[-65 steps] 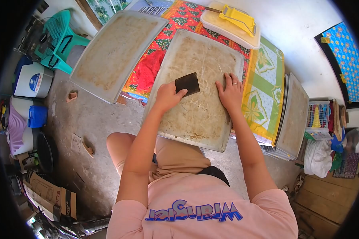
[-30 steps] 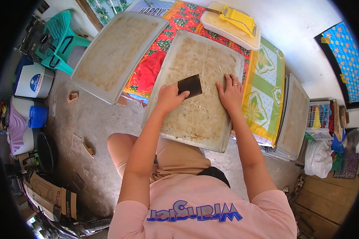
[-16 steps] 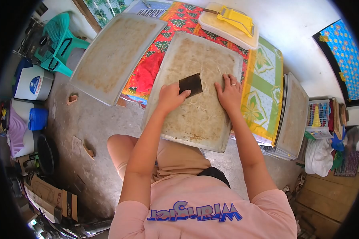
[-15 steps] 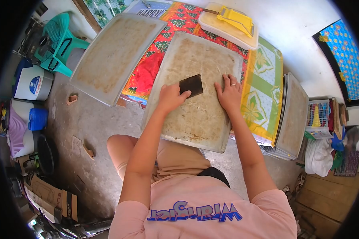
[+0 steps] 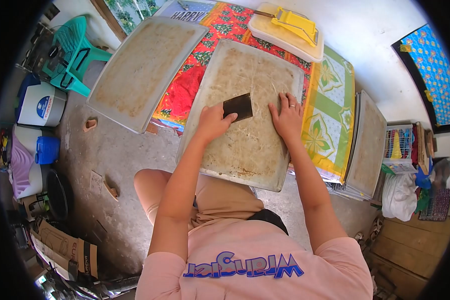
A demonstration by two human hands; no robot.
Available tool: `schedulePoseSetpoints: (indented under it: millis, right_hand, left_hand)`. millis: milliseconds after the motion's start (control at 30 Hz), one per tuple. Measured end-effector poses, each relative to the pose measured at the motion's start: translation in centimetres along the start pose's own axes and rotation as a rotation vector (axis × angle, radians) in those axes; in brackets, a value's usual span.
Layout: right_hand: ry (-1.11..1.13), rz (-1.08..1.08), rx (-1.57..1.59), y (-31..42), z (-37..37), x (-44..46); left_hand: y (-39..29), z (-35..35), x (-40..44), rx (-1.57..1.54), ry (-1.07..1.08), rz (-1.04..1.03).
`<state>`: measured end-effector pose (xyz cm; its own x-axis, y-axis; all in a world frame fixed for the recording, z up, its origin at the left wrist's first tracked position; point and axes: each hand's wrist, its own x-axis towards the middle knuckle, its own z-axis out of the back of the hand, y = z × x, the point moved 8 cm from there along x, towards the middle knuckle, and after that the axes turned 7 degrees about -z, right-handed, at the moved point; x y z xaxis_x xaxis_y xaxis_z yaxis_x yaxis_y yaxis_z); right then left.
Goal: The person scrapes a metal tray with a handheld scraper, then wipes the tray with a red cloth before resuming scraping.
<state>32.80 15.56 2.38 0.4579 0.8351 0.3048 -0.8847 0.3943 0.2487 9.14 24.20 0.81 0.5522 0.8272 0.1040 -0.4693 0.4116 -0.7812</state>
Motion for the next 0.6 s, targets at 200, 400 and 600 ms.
schedulePoseSetpoints:
  millis: [200,400,600]
  right_hand:
    - [-0.003,-0.004,-0.006,0.1,0.0,0.0]
    - [-0.016,0.012,-0.008,0.1,0.2,0.0]
    - [-0.015,0.010,-0.008,0.1,0.2,0.0]
  left_hand:
    - [0.1,-0.3,0.1,-0.039,0.076,-0.002]
    - [-0.8,0.1,0.0,0.008,0.067,-0.065]
    - [-0.9,0.1,-0.1,-0.009,0.080,-0.052]
